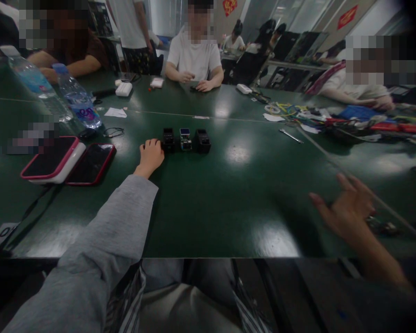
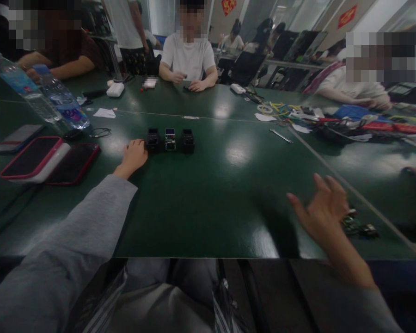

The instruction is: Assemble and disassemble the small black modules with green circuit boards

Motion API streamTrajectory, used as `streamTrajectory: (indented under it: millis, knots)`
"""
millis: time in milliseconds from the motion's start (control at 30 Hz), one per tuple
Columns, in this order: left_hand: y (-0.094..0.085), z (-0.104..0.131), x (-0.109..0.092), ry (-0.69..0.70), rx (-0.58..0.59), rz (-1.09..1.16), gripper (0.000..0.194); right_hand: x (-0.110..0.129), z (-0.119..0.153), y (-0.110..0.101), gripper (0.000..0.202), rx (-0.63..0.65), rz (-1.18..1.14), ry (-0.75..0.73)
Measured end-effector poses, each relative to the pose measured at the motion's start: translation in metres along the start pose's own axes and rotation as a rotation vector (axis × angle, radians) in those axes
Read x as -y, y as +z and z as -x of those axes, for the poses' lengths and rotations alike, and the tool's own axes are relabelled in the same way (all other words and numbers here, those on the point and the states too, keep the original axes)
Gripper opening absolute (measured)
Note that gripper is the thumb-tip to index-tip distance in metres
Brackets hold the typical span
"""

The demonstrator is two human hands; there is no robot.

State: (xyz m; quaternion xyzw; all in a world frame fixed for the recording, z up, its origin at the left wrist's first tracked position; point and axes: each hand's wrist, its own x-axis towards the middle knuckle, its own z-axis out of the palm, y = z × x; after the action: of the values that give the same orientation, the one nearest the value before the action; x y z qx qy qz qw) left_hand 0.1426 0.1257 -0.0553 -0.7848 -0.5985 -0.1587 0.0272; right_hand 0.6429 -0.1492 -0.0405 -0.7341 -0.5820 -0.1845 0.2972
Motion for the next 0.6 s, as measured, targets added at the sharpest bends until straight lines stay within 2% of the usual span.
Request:
streamTrajectory:
  millis: [100, 167, 233, 267, 333, 400, 500, 600]
  knots:
    - [-0.001, 0.0, 0.0, 0.008, 0.0, 0.0, 0.044, 0.104, -0.029, 0.039, 0.075, 0.191, -0.069, -0.233]
    - [-0.001, 0.0, 0.0, 0.009, 0.001, 0.005, 0.044, 0.165, -0.045, 0.071, 0.07, 0.267, -0.117, -0.399]
    - [-0.001, 0.0, 0.0, 0.001, 0.007, 0.014, 0.044, 0.209, -0.059, 0.103, 0.065, 0.287, -0.151, -0.491]
    - [-0.001, 0.0, 0.0, -0.005, 0.009, 0.02, 0.044, 0.223, -0.066, 0.118, 0.063, 0.3, -0.168, -0.513]
    - [-0.002, 0.0, -0.001, -0.012, 0.01, 0.031, 0.044, 0.236, -0.077, 0.142, 0.059, 0.341, -0.207, -0.516]
    - [-0.002, 0.0, -0.002, -0.015, 0.013, 0.036, 0.044, 0.237, -0.085, 0.155, 0.053, 0.371, -0.243, -0.496]
    - [-0.001, -0.001, -0.003, -0.011, 0.006, 0.032, 0.043, 0.231, -0.09, 0.154, 0.039, 0.317, -0.262, -0.416]
    - [-0.001, -0.001, -0.003, -0.02, 0.009, 0.019, 0.042, 0.23, -0.089, 0.146, 0.039, 0.209, -0.275, -0.281]
